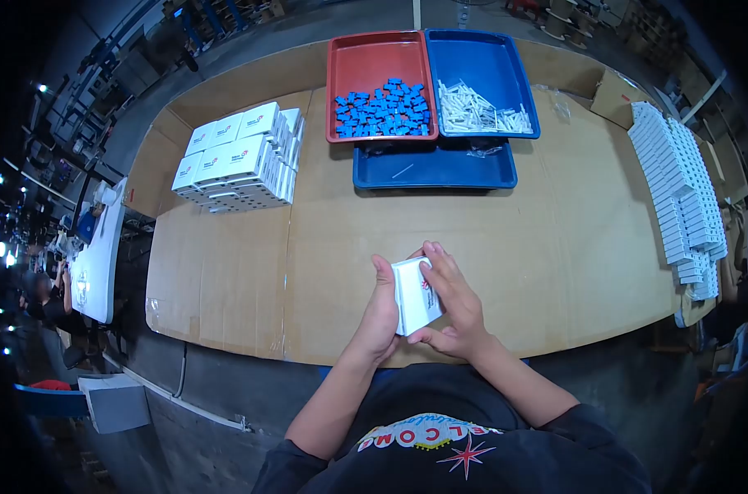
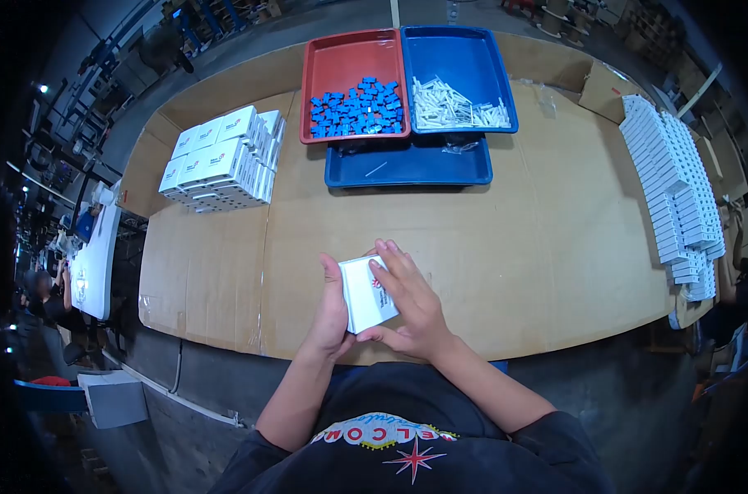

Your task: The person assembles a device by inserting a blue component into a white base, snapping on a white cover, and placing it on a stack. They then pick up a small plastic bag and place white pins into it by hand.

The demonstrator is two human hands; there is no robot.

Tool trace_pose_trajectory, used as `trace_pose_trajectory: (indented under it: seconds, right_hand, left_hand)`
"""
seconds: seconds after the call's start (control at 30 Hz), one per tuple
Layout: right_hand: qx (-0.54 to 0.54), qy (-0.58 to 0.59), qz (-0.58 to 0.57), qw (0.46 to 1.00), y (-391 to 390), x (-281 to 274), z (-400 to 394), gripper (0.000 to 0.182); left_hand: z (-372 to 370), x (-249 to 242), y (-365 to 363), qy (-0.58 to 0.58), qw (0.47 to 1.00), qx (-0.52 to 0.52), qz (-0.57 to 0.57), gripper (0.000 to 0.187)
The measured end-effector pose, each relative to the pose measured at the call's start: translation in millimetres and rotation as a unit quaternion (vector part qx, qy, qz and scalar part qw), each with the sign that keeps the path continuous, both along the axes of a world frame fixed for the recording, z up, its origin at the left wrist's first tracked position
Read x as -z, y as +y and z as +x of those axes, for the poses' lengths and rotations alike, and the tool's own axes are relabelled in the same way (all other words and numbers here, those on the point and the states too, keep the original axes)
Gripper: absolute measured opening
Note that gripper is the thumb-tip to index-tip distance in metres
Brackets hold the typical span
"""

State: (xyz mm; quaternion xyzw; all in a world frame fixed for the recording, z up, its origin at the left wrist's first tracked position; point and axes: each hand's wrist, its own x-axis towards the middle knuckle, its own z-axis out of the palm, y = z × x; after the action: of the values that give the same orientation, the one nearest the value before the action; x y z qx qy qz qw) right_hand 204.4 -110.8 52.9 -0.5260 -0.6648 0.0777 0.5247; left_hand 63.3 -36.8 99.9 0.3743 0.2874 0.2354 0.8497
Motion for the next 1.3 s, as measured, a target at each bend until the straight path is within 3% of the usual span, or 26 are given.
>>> trace_pose_trajectory:
  seconds: [0.07, 0.13, 0.2, 0.23, 0.3, 0.43, 0.57, 0.8, 0.9, 1.1, 1.3]
  right_hand:
    - [0.008, 0.077, -0.005, 0.997, -1, 2, 6, 0.096]
    - [0.021, 0.209, -0.030, 0.977, -4, 3, 9, 0.093]
    - [0.023, 0.342, -0.040, 0.938, -5, -5, 2, 0.091]
    - [0.022, 0.407, -0.044, 0.912, -5, -8, -1, 0.089]
    - [-0.006, 0.371, -0.077, 0.925, -5, -4, 3, 0.082]
    - [-0.041, 0.245, -0.132, 0.960, -7, -7, 7, 0.070]
    - [-0.045, 0.093, -0.125, 0.987, -8, -1, 0, 0.061]
    - [-0.038, 0.069, -0.101, 0.992, -9, 3, 1, 0.055]
    - [-0.006, 0.013, -0.069, 0.998, -6, 1, 1, 0.052]
    - [0.024, -0.001, -0.036, 0.999, -7, 16, -5, 0.048]
    - [0.044, 0.017, -0.050, 0.998, -7, 18, -11, 0.045]
  left_hand:
    - [3, 5, 1, 0.015, 0.999, 0.026, -0.031, 0.091]
    - [12, 32, -3, 0.015, 0.989, 0.025, 0.144, 0.086]
    - [12, 42, -2, 0.048, 0.936, 0.036, 0.347, 0.082]
    - [14, 40, -3, 0.059, 0.931, 0.028, 0.358, 0.082]
    - [19, 37, -13, 0.085, 0.924, 0.013, 0.373, 0.085]
    - [13, 24, -9, 0.030, 0.981, -0.087, 0.173, 0.075]
    - [12, 37, 3, -0.032, 0.988, -0.143, 0.054, 0.066]
    - [9, 34, 0, 0.010, 0.990, -0.136, 0.032, 0.069]
    - [10, 56, -8, 0.021, 0.990, -0.139, 0.026, 0.055]
    - [20, 52, -13, 0.067, 0.973, -0.163, 0.148, 0.050]
    - [22, 53, -17, 0.075, 0.969, -0.178, 0.156, 0.056]
